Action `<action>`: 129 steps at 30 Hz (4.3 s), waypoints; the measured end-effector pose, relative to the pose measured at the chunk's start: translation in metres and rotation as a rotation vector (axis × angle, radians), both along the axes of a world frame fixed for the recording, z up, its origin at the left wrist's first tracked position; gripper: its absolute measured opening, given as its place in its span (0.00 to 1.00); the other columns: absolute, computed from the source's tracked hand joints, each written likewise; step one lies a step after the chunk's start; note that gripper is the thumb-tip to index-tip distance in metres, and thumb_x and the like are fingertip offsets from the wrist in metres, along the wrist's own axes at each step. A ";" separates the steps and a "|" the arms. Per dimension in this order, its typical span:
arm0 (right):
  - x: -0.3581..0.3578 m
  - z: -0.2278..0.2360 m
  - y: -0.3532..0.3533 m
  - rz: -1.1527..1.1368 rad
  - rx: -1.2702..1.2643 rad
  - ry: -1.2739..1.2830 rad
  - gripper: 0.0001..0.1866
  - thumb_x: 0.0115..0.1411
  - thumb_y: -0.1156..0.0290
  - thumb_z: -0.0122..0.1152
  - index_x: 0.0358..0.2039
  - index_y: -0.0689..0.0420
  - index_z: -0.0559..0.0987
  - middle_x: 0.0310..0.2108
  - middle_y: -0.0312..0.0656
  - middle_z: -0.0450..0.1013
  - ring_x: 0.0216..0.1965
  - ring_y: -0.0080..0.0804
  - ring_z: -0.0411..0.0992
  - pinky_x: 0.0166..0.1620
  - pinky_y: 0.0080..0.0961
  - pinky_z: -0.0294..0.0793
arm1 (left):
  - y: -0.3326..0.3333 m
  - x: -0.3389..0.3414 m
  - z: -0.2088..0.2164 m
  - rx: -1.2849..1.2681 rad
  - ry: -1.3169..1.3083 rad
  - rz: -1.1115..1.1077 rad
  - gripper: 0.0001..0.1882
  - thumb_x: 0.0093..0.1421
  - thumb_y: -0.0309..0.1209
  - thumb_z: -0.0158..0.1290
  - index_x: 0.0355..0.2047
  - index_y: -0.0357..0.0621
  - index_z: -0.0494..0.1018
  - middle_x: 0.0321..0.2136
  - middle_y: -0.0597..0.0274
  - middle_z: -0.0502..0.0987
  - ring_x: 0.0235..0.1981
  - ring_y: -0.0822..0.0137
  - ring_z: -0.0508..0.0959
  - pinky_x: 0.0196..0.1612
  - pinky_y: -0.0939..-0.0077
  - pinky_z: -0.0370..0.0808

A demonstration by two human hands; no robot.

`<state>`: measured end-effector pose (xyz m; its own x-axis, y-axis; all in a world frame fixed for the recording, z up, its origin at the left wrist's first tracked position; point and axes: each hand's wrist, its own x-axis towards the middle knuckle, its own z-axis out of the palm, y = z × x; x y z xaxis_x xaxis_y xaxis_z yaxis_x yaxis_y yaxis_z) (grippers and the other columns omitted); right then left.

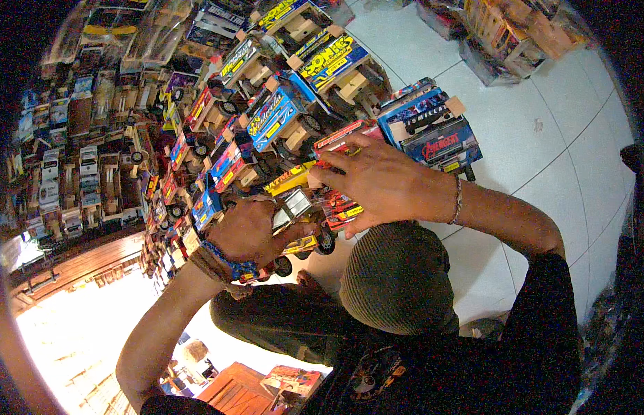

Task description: The person assembles wooden toy cars by hammering nails into the chassis and attaching wheels. They repeatedly pick up a car, position a nail, and strike it with a hammer, then place the car back on the floor.

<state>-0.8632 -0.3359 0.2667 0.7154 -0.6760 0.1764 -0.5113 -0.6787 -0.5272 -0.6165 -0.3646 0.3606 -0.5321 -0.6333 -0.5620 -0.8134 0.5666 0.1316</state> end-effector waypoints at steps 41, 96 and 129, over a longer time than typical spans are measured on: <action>0.001 -0.009 0.002 -0.061 0.013 -0.027 0.47 0.46 0.48 0.75 0.61 0.53 0.63 0.63 0.59 0.62 0.62 0.58 0.63 0.65 0.45 0.61 | 0.008 -0.018 0.010 0.077 -0.144 0.219 0.36 0.56 0.62 0.58 0.53 0.47 0.74 0.37 0.45 0.82 0.38 0.44 0.83 0.39 0.54 0.80; -0.018 0.001 0.010 -0.036 -0.147 0.024 0.55 0.45 0.37 0.68 0.61 0.68 0.66 0.63 0.54 0.65 0.65 0.41 0.63 0.68 0.48 0.49 | 0.012 -0.011 0.032 0.021 -0.103 0.176 0.34 0.59 0.61 0.55 0.40 0.35 0.78 0.26 0.42 0.79 0.31 0.41 0.81 0.36 0.52 0.78; 0.008 -0.005 0.003 -0.013 0.008 -0.081 0.47 0.49 0.43 0.69 0.60 0.60 0.65 0.59 0.56 0.68 0.63 0.49 0.65 0.65 0.45 0.58 | 0.012 -0.010 -0.008 -0.127 -0.120 0.172 0.42 0.54 0.69 0.54 0.34 0.33 0.80 0.23 0.38 0.80 0.27 0.42 0.82 0.34 0.50 0.81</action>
<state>-0.8552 -0.3333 0.2617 0.6902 -0.6866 0.2283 -0.4752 -0.6681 -0.5726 -0.6262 -0.3525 0.3530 -0.3444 -0.7785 -0.5247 -0.9049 0.4241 -0.0354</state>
